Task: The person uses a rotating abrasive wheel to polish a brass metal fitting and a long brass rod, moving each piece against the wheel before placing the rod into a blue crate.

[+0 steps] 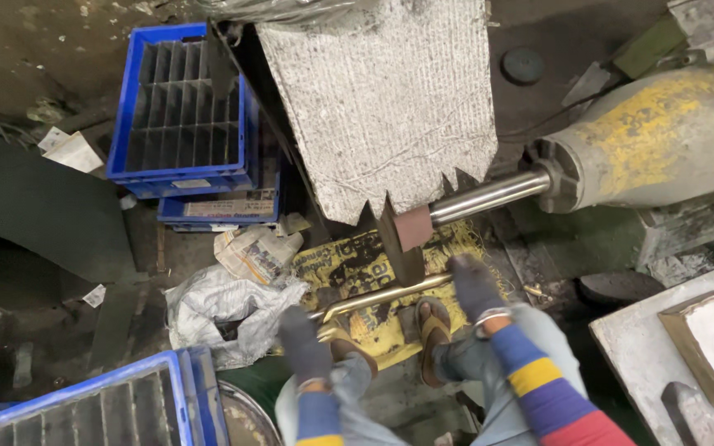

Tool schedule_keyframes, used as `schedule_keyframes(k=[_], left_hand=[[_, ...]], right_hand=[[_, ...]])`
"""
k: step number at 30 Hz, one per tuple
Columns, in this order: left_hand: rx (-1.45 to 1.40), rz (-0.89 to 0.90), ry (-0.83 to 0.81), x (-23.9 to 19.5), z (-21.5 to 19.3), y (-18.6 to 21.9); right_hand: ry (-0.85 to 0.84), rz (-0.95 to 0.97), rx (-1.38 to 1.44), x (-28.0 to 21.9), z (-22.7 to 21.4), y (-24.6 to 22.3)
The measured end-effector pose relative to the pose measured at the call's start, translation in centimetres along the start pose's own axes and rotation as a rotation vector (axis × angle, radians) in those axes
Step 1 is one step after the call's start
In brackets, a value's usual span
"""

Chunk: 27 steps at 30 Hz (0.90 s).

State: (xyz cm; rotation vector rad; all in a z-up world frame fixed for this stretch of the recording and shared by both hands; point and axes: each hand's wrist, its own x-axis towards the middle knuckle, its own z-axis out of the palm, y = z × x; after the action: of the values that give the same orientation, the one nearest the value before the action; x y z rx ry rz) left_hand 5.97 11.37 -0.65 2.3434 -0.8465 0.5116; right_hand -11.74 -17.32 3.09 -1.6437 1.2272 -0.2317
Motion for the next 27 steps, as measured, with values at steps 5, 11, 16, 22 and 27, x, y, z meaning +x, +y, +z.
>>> schedule_keyframes(k=[5,11,16,22,27], left_hand=[[-0.331,-0.4,-0.387,-0.9,7.2,7.4],[-0.294,-0.301,-0.265,1.0,4.4,10.2],[-0.268,-0.689,-0.349,3.1,0.5,4.9],[-0.013,-0.587,-0.153,3.2,-6.6,0.6],[0.126,-0.353,-0.116,1.7,-5.2,0.1]], right_hand=[[0.281,-0.092,0.013,0.3,-8.0,-2.2],[0.305,-0.036,-0.092,-0.1,-8.7,-2.9],[0.159,-0.089,-0.081,-0.4,-3.0,-2.1],[0.003,-0.113,0.1,-2.7,4.6,-3.0],[0.023,-0.088,-0.161,-2.6,2.9,-3.4]])
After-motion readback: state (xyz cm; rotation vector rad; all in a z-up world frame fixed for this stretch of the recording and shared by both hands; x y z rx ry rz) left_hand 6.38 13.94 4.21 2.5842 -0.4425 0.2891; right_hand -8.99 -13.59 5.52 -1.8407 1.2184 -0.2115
